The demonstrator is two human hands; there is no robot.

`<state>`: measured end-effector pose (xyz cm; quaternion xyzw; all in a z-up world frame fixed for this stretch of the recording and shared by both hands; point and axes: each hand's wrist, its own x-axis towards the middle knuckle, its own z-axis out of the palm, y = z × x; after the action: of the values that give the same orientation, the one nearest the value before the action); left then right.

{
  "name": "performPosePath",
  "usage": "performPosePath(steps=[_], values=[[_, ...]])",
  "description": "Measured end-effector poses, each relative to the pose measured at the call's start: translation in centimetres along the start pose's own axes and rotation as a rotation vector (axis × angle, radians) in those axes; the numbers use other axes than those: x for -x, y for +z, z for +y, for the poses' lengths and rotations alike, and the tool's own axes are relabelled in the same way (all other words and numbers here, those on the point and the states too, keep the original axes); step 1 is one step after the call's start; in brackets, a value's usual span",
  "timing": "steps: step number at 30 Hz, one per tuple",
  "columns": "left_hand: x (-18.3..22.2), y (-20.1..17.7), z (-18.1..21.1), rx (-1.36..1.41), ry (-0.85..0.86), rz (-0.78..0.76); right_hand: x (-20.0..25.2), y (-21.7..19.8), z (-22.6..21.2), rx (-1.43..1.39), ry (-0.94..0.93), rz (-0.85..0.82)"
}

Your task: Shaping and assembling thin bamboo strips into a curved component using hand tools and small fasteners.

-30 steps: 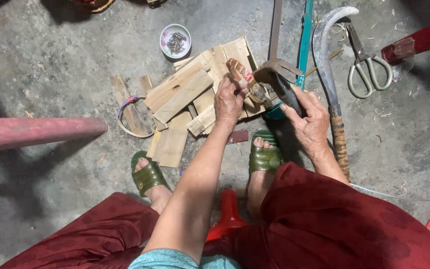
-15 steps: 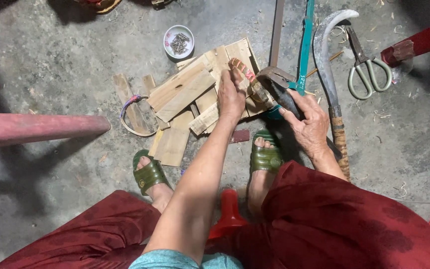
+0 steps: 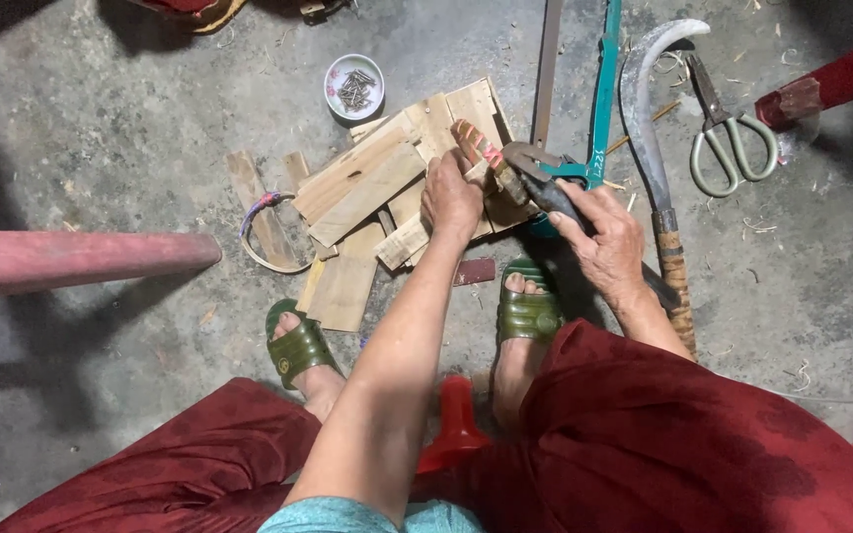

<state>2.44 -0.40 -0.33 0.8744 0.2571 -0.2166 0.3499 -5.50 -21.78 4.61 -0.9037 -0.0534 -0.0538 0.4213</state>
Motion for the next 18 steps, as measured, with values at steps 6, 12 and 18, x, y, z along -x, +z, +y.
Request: performPosePath(steps=[6, 12, 18], values=[[0.3, -0.8, 0.5, -0.025, 0.025, -0.008, 0.0, -1.0, -0.8, -0.067, 0.014, 0.027], [0.7, -1.2, 0.6, -0.003, 0.010, -0.043, -0.2, -0.4, -0.2, 0.020, -0.015, -0.008], [-1.3, 0.3, -0.7, -0.010, -0.002, -0.067, -0.1, -0.6, -0.1, 0.009, -0.013, 0.005]])
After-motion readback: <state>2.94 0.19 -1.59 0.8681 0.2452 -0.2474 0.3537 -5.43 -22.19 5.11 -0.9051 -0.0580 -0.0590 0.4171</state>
